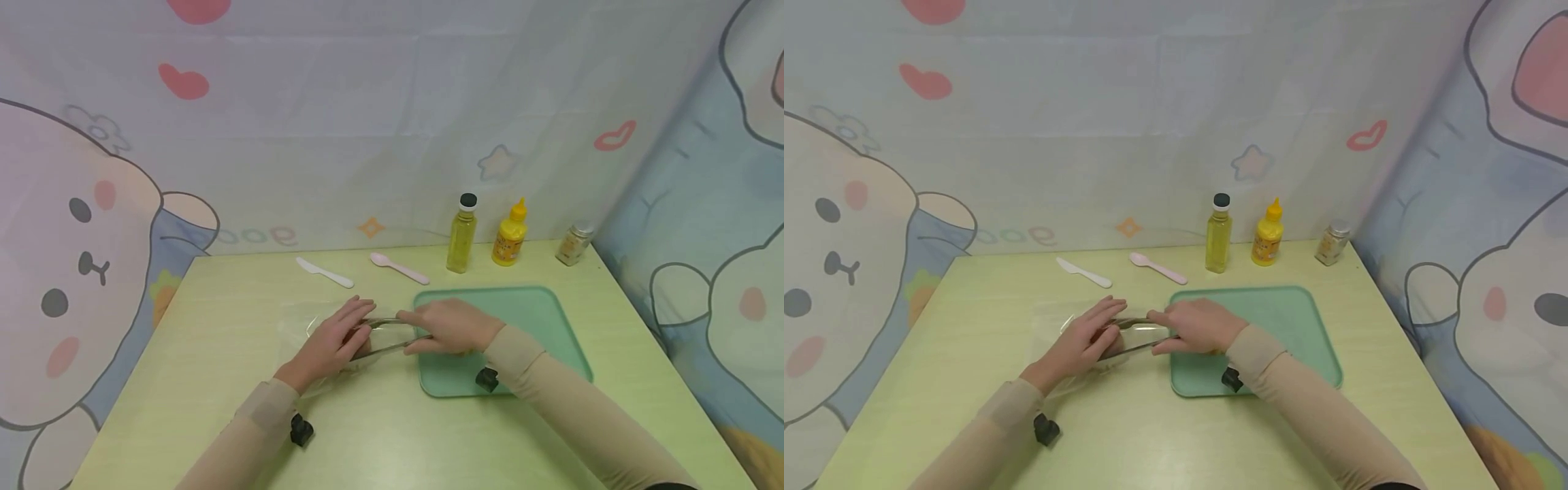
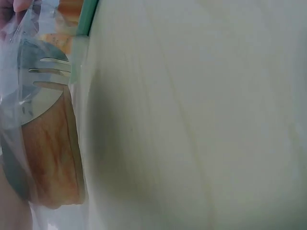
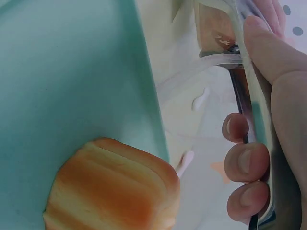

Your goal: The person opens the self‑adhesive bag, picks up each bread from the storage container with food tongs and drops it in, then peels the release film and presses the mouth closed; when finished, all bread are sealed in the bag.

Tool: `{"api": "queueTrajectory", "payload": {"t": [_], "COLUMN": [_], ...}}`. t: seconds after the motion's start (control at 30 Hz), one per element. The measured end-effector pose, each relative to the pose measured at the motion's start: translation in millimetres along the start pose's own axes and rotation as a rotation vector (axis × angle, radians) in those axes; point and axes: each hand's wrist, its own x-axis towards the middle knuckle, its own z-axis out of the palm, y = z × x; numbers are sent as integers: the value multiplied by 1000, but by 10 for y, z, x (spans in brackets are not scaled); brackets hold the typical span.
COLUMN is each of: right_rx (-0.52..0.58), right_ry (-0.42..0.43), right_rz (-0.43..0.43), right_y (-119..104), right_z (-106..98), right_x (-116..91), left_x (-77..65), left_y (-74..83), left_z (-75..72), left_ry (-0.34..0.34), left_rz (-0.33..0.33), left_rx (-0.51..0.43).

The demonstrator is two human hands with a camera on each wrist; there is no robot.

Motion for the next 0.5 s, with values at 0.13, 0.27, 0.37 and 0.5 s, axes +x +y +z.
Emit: {"api": "queueTrajectory", "payload": {"t": [0.13, 0.27, 0.37, 0.5], "right_rx": [-1, -16, -10, -1], "right_ry": [7, 6, -7, -22], "right_rz": [-20, -28, -17, -7], "right_y": [-19, -34, -46, -78], "right_z": [26, 41, 49, 64], "right_x": [13, 52, 87, 132], "left_x": [-9, 3, 18, 24], "left_y": [-15, -13, 6, 26], "left_z": [21, 43, 51, 69], "left_ry": [14, 49, 67, 66], "left_rz": [50, 100, 113, 118], "left_rx": [22, 23, 17, 6]}}
